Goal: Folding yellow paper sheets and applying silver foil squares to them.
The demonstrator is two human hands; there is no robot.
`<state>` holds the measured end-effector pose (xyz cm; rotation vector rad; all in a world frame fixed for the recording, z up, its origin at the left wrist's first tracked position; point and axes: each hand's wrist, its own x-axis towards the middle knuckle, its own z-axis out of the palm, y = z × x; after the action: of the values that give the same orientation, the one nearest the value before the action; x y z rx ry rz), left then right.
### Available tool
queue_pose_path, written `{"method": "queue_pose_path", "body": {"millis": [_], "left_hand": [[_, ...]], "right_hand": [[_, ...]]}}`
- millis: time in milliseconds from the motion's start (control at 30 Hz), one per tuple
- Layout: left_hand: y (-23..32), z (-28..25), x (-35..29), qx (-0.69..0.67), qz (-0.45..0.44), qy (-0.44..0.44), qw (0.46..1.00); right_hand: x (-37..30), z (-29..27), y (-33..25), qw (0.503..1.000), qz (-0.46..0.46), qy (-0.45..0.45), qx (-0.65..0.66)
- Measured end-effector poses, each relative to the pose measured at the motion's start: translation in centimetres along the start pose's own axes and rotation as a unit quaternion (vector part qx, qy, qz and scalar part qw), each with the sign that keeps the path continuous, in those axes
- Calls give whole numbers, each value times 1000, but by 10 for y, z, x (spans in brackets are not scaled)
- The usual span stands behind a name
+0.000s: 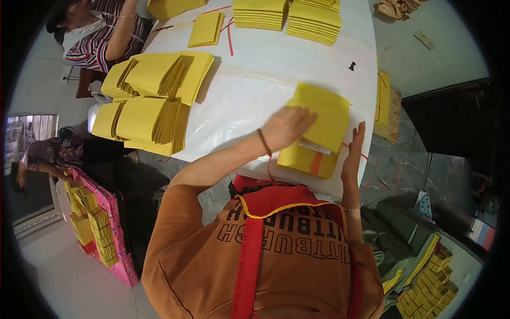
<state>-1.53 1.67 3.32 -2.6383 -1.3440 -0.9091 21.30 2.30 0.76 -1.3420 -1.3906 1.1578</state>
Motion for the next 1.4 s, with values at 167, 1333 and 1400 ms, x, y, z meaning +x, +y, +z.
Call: {"method": "queue_pose_path", "body": {"millis": [167, 1333, 1400], "left_hand": [[-76, -37, -47, 134, -110, 36, 984], [15, 58, -56, -618, -518, 42, 590], [27, 53, -45, -524, -507, 34, 684]], "right_hand": [[-14, 6, -11, 997, 27, -53, -58], [-21, -1, 11, 979, 176, -54, 91], [-22, -1, 16, 975, 179, -58, 116]]}}
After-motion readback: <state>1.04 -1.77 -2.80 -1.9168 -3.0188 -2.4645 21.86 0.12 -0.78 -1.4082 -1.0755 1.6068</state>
